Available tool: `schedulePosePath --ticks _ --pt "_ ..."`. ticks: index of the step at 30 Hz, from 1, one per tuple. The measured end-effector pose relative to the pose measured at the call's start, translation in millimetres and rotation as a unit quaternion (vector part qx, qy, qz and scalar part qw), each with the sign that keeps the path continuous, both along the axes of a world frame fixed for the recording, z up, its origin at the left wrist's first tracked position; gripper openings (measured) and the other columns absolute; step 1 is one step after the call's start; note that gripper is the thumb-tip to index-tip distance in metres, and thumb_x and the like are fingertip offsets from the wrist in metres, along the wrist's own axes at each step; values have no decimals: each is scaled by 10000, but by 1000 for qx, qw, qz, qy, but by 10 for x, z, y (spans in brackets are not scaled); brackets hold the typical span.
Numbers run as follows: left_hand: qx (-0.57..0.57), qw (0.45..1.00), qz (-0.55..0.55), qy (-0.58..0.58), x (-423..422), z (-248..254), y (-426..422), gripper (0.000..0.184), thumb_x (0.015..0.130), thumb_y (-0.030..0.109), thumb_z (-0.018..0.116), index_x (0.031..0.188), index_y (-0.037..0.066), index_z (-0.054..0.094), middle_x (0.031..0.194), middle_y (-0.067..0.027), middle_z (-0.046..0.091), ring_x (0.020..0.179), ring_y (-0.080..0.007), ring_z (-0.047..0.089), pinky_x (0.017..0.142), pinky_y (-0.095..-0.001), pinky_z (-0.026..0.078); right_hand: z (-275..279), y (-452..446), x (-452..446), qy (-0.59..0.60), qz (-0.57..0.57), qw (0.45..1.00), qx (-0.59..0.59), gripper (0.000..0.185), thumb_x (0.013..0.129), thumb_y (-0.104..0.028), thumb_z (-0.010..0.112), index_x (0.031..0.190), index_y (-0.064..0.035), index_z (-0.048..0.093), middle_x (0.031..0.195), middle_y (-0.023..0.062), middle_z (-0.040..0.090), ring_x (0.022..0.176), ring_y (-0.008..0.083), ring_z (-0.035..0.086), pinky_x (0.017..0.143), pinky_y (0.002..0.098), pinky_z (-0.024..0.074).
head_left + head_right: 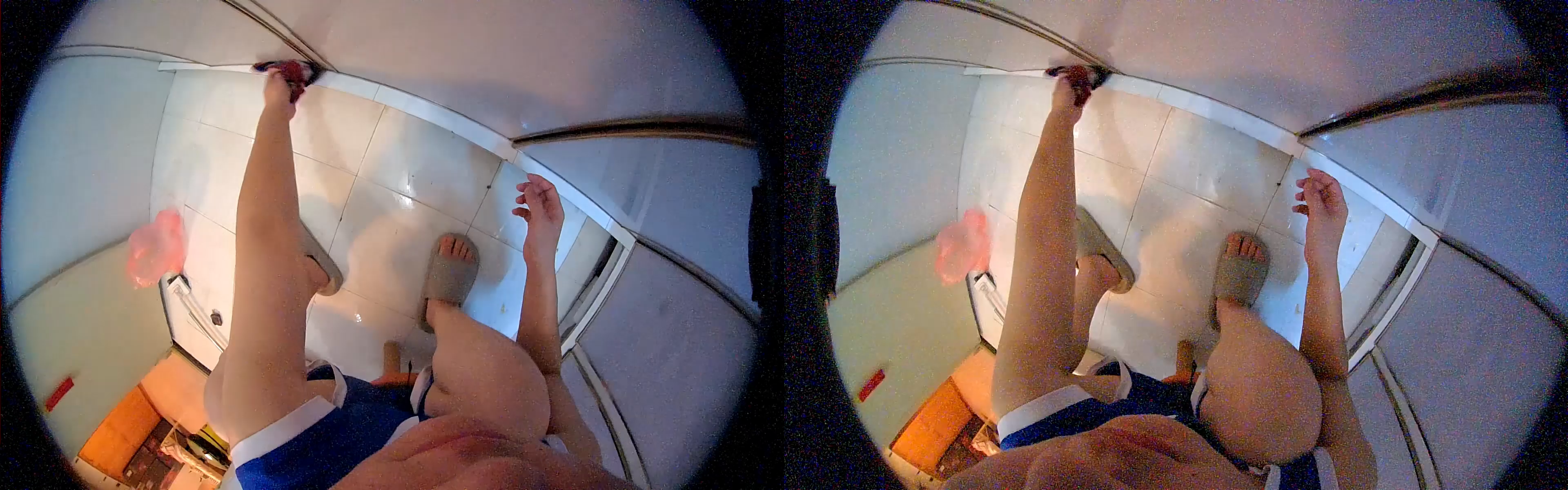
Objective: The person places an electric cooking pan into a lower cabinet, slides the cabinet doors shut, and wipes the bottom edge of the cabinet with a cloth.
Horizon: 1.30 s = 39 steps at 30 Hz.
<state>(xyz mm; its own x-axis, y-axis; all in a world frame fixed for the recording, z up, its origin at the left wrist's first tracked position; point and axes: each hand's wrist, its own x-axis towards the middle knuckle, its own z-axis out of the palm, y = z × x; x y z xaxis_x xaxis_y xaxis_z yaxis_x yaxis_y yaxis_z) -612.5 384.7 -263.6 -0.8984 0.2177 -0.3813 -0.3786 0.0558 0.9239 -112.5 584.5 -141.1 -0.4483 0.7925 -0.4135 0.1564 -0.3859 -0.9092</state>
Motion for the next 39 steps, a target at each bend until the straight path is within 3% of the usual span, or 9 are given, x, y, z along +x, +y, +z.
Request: schedulePosePath --ticks 2,11,25,30,32,34,35,37,39 --pt "-209 963 -10 170 12 -251 130 186 891 254 456 1019 126 499 855 -50 570 687 -179 560 564 -304 485 -4 9 -27 -8 3 1000 4 185 893 -122 529 1067 -74 568 903 39 605 735 101 534 611 237 473" --pt "-357 900 -165 188 846 153 519 339 784 275 508 971 3 585 875 -223 634 848 -348 614 747 -406 482 -90 -129 -200 8 28 999 -21 186 886 -147 549 1058 -83 574 889 20 597 728 81 519 616 227 456" --pt "-258 841 -361 310 2701 280 1220 301 767 181 539 929 -65 482 845 -287 568 819 -442 572 709 -489 474 -139 -137 -136 11 27 1000 -9 184 888 -144 540 1056 -78 571 885 13 595 732 77 510 617 220 448" --pt "-266 883 -255 291 3317 326 1477 294 763 154 557 971 -47 507 860 -261 582 851 -391 582 725 -502 462 -81 -80 -96 -2 9 1000 -2 176 887 -118 531 1051 -67 570 880 24 600 721 87 516 607 232 459" --pt "-196 841 -478 159 3320 350 1480 258 780 155 546 934 -51 554 875 -260 595 849 -383 588 723 -475 472 -98 -75 -74 1 -14 1000 0 173 883 -86 524 1046 -49 571 868 39 605 707 94 524 590 234 467" --pt "-99 772 -593 207 3687 247 1450 282 843 231 498 988 11 599 851 -159 640 781 -316 611 624 -397 490 -158 -54 -59 3 -37 999 30 164 882 -84 526 1035 -45 573 865 41 604 702 92 523 583 228 461" --pt "-79 752 -644 -116 3709 828 1433 304 853 248 500 1051 42 602 911 -102 646 827 -239 607 680 -354 495 -180 -37 -34 2 -59 997 58 156 880 -82 528 1023 -41 574 862 44 604 698 91 522 577 223 456" --pt "103 738 -594 -304 3750 772 1308 330 867 245 498 1107 32 574 979 -73 633 865 -177 593 760 -326 482 68 28 5 60 -109 992 19 129 884 -111 542 991 -47 577 849 46 599 681 87 517 551 214 439" --pt "213 756 -580 -217 3524 526 1078 319 883 258 484 1085 23 563 1009 -73 624 851 -170 603 762 -323 490 220 74 32 94 -104 989 38 135 885 -135 550 987 -50 577 850 41 598 678 85 514 543 215 436"
